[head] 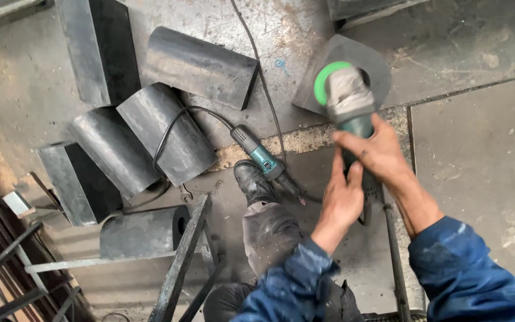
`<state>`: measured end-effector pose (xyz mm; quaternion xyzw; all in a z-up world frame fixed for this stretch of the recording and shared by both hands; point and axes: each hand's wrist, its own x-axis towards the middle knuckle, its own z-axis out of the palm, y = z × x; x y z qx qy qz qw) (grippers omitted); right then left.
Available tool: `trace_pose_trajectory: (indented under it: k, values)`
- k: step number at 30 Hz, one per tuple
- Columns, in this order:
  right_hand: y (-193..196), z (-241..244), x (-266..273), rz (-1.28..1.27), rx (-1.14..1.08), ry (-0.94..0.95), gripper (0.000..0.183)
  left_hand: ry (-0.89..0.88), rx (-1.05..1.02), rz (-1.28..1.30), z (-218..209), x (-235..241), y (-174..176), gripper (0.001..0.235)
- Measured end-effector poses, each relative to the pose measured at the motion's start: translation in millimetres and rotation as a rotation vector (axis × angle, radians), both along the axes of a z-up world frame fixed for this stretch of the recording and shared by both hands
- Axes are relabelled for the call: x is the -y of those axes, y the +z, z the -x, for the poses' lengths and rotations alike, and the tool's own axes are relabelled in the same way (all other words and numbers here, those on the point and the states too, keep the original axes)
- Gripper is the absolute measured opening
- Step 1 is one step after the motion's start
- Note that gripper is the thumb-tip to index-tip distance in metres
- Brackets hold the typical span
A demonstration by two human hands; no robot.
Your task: Measuring and grinding large rubber industrial components with an angle grinder.
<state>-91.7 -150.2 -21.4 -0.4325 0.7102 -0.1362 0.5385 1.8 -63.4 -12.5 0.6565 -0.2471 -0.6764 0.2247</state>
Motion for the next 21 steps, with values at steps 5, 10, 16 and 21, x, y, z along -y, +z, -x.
trace_pose_trajectory:
  k: [5,10,16,21]
  values:
    - [-12.5,17.3,12.5,0.005,-0.022,-0.042,0.051,-0.044,-0.013,-0.009,6.8,12.5,-6.5,0.075]
    - [-12.1,31.5,-6.2,0.002,-0.119,0.273,0.053,0.052,-0.157,0.086,28.0,-35.2,-30.4,0.084]
    - [4.3,26.3,27.6,-0.078,-0.062,0.020,0.051,-0.007,-0.168,0.089,14.4,15.8,-20.3,0.090]
    - [-3.3,42.6,2.9,-0.092,-0.127,0.231,0.057,-0.052,-0.196,0.024,35.3,-22.6,-33.4,0.094]
